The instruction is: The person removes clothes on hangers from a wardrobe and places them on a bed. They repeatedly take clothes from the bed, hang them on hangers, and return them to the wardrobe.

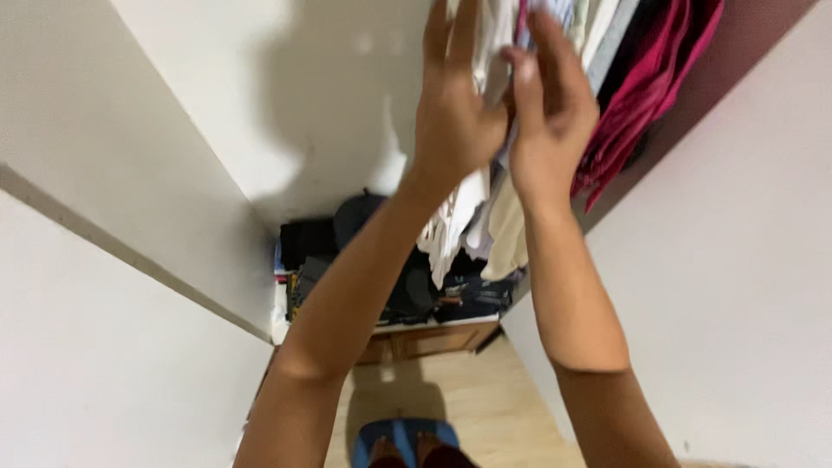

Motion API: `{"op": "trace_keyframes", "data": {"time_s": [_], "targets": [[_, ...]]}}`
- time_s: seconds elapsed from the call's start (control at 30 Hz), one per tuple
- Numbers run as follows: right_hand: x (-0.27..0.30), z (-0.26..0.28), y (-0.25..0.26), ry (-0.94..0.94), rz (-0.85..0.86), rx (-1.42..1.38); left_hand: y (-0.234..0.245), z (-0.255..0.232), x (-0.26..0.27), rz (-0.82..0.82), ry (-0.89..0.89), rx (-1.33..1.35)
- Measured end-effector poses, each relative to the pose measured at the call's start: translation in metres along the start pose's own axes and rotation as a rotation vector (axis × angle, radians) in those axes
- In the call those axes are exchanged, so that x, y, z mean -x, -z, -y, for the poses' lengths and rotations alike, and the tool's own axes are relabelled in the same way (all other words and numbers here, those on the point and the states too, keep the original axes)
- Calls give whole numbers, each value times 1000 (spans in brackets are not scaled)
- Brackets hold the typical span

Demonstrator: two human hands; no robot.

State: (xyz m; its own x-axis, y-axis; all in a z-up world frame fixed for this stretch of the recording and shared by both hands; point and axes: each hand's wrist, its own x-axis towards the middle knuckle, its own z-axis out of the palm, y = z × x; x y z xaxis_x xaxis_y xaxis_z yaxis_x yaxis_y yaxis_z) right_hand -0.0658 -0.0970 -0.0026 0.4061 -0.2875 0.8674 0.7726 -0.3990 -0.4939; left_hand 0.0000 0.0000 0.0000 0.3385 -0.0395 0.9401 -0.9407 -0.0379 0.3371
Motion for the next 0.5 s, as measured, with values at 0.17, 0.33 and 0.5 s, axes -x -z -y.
{"op": "trace_keyframes", "data": {"time_s": [0.17,0.33,0.5], "targets": [[-28,-18,3,-128,19,-74,-11,28,-36,228,233,13],[-34,-21,8,-180,-16,48,7,60,-46,69,-44,-41],[-24,-14,-2,-234,-41,-26,18,86,-48,100,64,27]]}}
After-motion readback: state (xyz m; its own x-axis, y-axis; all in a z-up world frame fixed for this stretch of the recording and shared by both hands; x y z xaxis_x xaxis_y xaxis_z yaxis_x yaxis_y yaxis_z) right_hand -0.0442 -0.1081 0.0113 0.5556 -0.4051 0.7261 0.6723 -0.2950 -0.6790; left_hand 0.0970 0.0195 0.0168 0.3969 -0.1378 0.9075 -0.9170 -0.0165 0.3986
